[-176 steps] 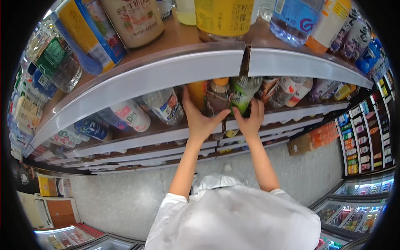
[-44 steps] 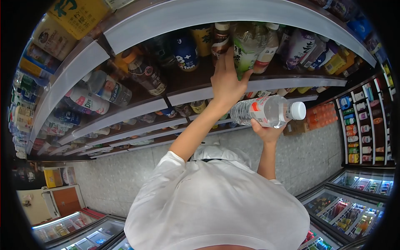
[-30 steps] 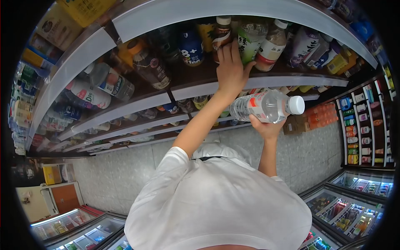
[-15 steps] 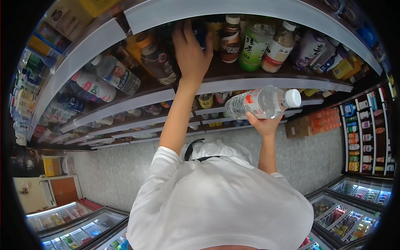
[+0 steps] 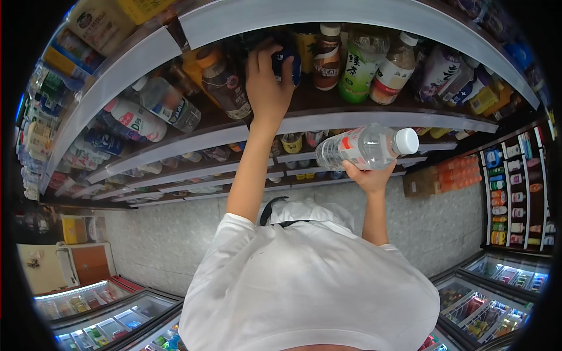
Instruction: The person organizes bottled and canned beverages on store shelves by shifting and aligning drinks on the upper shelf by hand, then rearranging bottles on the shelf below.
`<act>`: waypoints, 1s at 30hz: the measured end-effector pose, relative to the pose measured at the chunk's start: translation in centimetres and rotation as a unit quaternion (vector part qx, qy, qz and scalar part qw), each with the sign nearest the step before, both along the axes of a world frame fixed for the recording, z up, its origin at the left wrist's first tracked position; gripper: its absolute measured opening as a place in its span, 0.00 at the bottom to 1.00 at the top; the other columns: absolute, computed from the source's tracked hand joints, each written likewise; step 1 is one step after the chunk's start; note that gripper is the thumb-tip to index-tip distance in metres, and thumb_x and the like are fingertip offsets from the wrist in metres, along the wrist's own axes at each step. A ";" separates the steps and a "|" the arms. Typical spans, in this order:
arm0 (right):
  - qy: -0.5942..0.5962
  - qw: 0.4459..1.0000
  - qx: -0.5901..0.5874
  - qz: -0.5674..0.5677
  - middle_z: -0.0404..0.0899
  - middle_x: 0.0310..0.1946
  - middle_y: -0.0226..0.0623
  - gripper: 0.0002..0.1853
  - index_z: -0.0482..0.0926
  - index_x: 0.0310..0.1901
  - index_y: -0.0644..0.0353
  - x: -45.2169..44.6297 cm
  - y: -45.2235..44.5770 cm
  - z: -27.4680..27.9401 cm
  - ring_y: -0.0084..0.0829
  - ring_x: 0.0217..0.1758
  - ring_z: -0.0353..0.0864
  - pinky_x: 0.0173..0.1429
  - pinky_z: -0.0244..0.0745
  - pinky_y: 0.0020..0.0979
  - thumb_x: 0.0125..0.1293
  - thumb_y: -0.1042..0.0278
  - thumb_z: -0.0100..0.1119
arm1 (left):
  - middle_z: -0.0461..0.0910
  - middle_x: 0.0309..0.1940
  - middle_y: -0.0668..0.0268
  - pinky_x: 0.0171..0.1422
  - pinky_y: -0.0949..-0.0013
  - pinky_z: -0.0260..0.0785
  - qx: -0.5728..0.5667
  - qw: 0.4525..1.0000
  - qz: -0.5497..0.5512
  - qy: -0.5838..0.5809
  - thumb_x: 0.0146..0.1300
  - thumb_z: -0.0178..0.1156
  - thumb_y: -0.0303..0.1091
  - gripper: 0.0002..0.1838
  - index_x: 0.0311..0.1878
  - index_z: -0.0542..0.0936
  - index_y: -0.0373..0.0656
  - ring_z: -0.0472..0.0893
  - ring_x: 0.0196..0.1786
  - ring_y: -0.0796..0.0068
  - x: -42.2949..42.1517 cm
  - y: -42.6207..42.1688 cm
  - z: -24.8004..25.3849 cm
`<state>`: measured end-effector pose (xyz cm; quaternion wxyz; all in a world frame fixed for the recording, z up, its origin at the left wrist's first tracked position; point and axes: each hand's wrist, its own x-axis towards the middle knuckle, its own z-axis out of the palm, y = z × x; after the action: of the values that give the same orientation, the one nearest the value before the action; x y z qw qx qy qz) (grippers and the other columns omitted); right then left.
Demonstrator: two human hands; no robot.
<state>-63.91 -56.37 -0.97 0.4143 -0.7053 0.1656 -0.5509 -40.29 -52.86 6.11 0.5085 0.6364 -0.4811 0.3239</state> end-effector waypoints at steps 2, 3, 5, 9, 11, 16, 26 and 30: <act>-0.014 1.000 0.012 -0.001 0.82 0.36 0.37 0.31 0.77 0.44 0.66 -0.1 0.0 -0.2 0.28 0.37 0.83 0.44 0.78 0.29 0.38 0.60 0.77 | 0.76 0.48 0.54 0.54 0.62 0.70 -0.017 1.000 0.002 -0.022 0.56 0.65 0.28 0.17 0.49 0.73 0.38 0.76 0.51 0.54 -0.3 0.3 -0.2; -0.013 1.000 0.013 -0.002 0.82 0.36 0.37 0.31 0.77 0.44 0.66 -0.2 0.0 -0.2 0.28 0.37 0.83 0.44 0.78 0.29 0.38 0.60 0.77 | 0.76 0.48 0.54 0.54 0.62 0.70 -0.016 1.000 0.000 -0.021 0.56 0.65 0.28 0.17 0.49 0.73 0.38 0.76 0.51 0.54 -0.4 0.3 -0.4; -0.021 1.000 0.006 -0.010 0.82 0.36 0.36 0.30 0.77 0.44 0.66 -0.3 0.0 -0.3 0.28 0.37 0.83 0.44 0.78 0.29 0.38 0.60 0.77 | 0.74 0.50 0.54 0.52 0.62 0.70 -0.053 0.998 -0.028 0.003 0.55 0.68 0.29 0.21 0.51 0.72 0.38 0.77 0.49 0.58 -0.7 0.2 -0.9; -0.018 1.000 -0.005 -0.021 0.82 0.36 0.36 0.30 0.77 0.43 0.66 -0.3 0.2 0.0 0.27 0.36 0.82 0.43 0.78 0.29 0.38 0.60 0.77 | 0.73 0.50 0.54 0.53 0.62 0.69 -0.034 0.995 -0.018 0.094 0.53 0.71 0.32 0.27 0.54 0.70 0.37 0.76 0.50 0.60 -1.6 0.6 -1.4; -0.015 1.000 0.010 -0.018 0.82 0.35 0.35 0.29 0.77 0.43 0.66 -0.2 0.4 -0.1 0.27 0.36 0.82 0.43 0.78 0.29 0.39 0.60 0.77 | 0.74 0.47 0.56 0.55 0.62 0.67 -0.037 0.997 -0.009 0.068 0.51 0.72 0.34 0.30 0.56 0.70 0.37 0.75 0.50 0.60 -1.5 0.9 -1.3; -0.012 0.999 0.016 -0.025 0.82 0.35 0.35 0.28 0.78 0.42 0.65 0.2 1.4 -0.3 0.27 0.36 0.82 0.43 0.78 0.29 0.39 0.60 0.77 | 0.74 0.46 0.58 0.56 0.63 0.67 0.021 0.999 0.005 0.024 0.50 0.71 0.33 0.30 0.56 0.71 0.37 0.74 0.52 0.59 -2.0 2.5 -1.0; 0.004 0.999 0.009 -0.037 0.82 0.37 0.37 0.32 0.77 0.45 0.68 1.0 4.0 0.9 0.26 0.38 0.82 0.45 0.78 0.28 0.38 0.61 0.78 | 0.75 0.55 0.55 0.61 0.61 0.67 0.024 0.991 -0.096 0.090 0.48 0.72 0.32 0.26 0.52 0.75 0.39 0.74 0.58 0.54 -1.9 3.5 -1.8; 0.015 0.999 0.009 -0.045 0.82 0.37 0.37 0.32 0.77 0.45 0.68 1.8 4.7 2.0 0.27 0.38 0.82 0.45 0.78 0.28 0.37 0.61 0.78 | 0.77 0.52 0.57 0.61 0.59 0.67 0.009 0.984 -0.149 0.096 0.43 0.75 0.30 0.28 0.50 0.75 0.39 0.74 0.58 0.55 -1.8 4.5 -1.9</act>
<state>-62.07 -51.63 1.00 0.3932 -0.7018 0.2082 -0.5564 -42.08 -48.35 4.20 0.5889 0.5904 -0.5223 0.1781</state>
